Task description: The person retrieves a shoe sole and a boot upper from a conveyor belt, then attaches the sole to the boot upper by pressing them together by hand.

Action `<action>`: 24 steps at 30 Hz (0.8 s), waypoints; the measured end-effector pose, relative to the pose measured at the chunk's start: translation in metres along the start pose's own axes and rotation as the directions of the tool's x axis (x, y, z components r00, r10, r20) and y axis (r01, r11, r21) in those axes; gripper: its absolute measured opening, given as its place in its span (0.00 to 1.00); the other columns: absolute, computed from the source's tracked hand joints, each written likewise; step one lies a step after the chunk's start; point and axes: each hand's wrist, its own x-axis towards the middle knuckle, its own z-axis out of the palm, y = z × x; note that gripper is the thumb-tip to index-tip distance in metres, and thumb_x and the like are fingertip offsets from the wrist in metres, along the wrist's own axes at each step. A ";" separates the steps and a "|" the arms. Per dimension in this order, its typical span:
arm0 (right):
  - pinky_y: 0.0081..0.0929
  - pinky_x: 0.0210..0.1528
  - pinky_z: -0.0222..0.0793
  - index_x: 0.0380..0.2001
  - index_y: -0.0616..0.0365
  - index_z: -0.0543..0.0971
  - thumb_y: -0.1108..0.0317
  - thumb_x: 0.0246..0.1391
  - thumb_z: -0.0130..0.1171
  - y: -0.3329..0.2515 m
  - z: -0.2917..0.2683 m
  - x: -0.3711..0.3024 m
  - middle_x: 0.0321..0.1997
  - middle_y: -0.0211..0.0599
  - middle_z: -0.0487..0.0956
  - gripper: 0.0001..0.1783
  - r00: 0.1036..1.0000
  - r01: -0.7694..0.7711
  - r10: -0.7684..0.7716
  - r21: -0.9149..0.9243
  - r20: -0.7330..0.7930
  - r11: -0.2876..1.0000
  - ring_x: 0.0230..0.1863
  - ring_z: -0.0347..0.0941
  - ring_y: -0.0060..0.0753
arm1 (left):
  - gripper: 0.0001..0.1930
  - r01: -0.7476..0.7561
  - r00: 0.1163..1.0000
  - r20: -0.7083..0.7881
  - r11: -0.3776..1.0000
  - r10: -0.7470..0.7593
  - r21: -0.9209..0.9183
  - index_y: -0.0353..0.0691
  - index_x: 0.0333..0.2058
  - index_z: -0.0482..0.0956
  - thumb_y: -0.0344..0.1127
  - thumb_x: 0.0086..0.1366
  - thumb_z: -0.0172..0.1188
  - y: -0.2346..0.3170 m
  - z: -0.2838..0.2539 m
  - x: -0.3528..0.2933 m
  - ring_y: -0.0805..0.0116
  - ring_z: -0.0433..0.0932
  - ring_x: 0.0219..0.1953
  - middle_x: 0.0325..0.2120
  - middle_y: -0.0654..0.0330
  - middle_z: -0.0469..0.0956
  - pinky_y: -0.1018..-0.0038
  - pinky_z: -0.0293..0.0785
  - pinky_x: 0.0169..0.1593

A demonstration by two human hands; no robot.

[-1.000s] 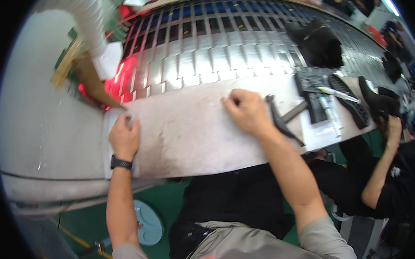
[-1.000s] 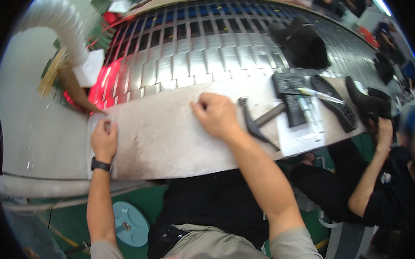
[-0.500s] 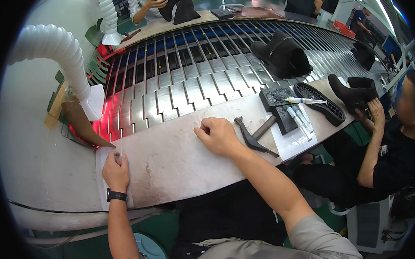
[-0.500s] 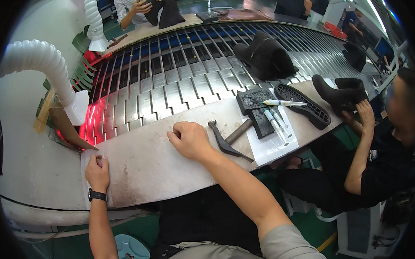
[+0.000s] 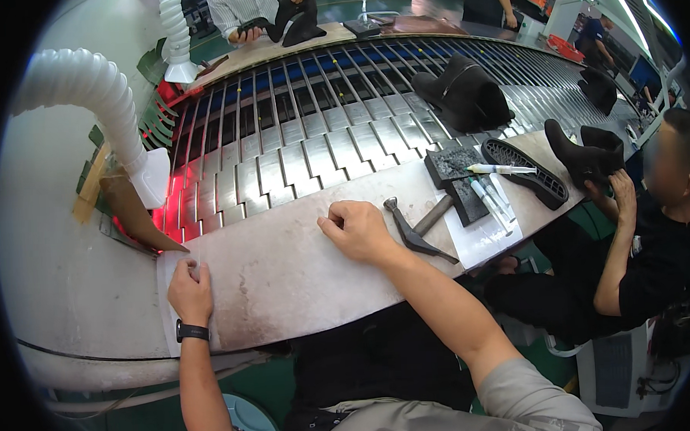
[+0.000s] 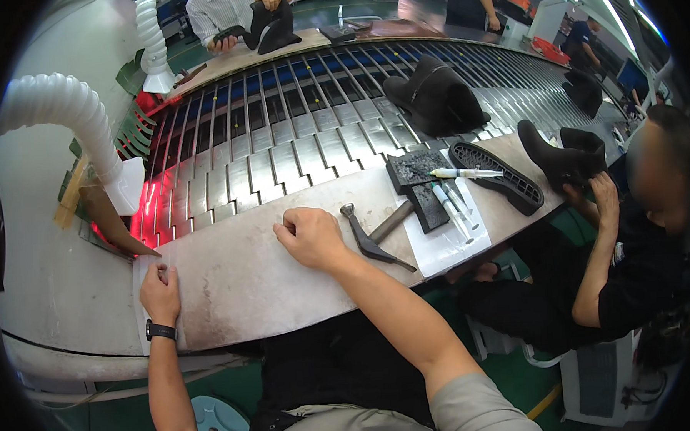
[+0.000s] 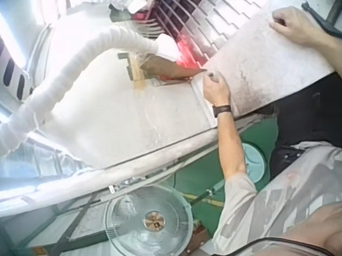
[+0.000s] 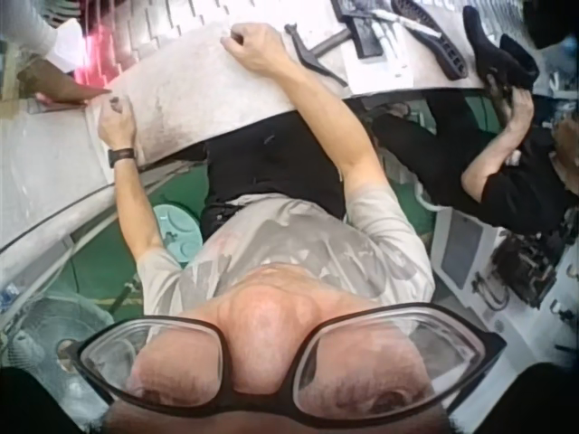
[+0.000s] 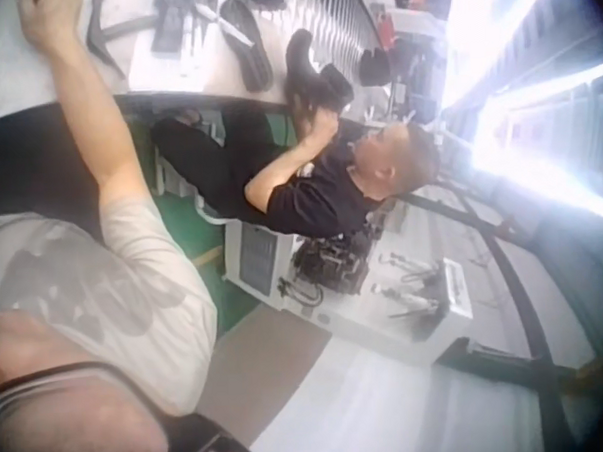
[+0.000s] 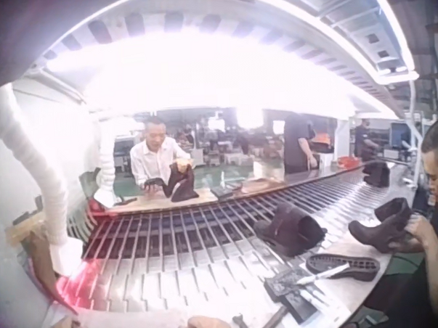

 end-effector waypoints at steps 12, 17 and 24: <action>0.49 0.38 0.76 0.26 0.59 0.83 0.56 0.62 0.67 0.005 -0.002 -0.003 0.29 0.46 0.85 0.18 1.000 -0.019 0.019 0.025 -0.021 1.000 0.33 0.83 0.55 | 0.13 -0.021 1.000 -0.003 1.000 0.021 -0.015 0.40 0.43 0.83 0.44 0.70 0.68 0.005 0.005 0.002 0.50 0.81 0.30 0.26 0.53 0.80 0.53 0.76 0.38; 0.54 0.41 0.77 0.27 0.58 0.83 0.56 0.61 0.66 0.008 0.011 0.002 0.31 0.52 0.85 0.16 0.994 0.084 -0.081 0.031 -0.074 0.996 0.37 0.83 0.61 | 0.14 -0.058 0.998 -0.035 0.998 0.059 0.004 0.38 0.44 0.82 0.44 0.71 0.67 -0.024 0.010 0.002 0.52 0.80 0.30 0.28 0.52 0.80 0.53 0.74 0.38; 0.52 0.45 0.78 0.29 0.59 0.85 0.56 0.62 0.66 0.004 0.001 -0.003 0.32 0.49 0.86 0.16 0.999 0.041 -0.040 0.008 -0.035 0.999 0.39 0.84 0.58 | 0.14 -0.040 0.999 0.032 0.999 0.040 -0.003 0.36 0.44 0.81 0.43 0.74 0.65 -0.026 0.012 0.002 0.55 0.74 0.27 0.24 0.54 0.75 0.55 0.70 0.35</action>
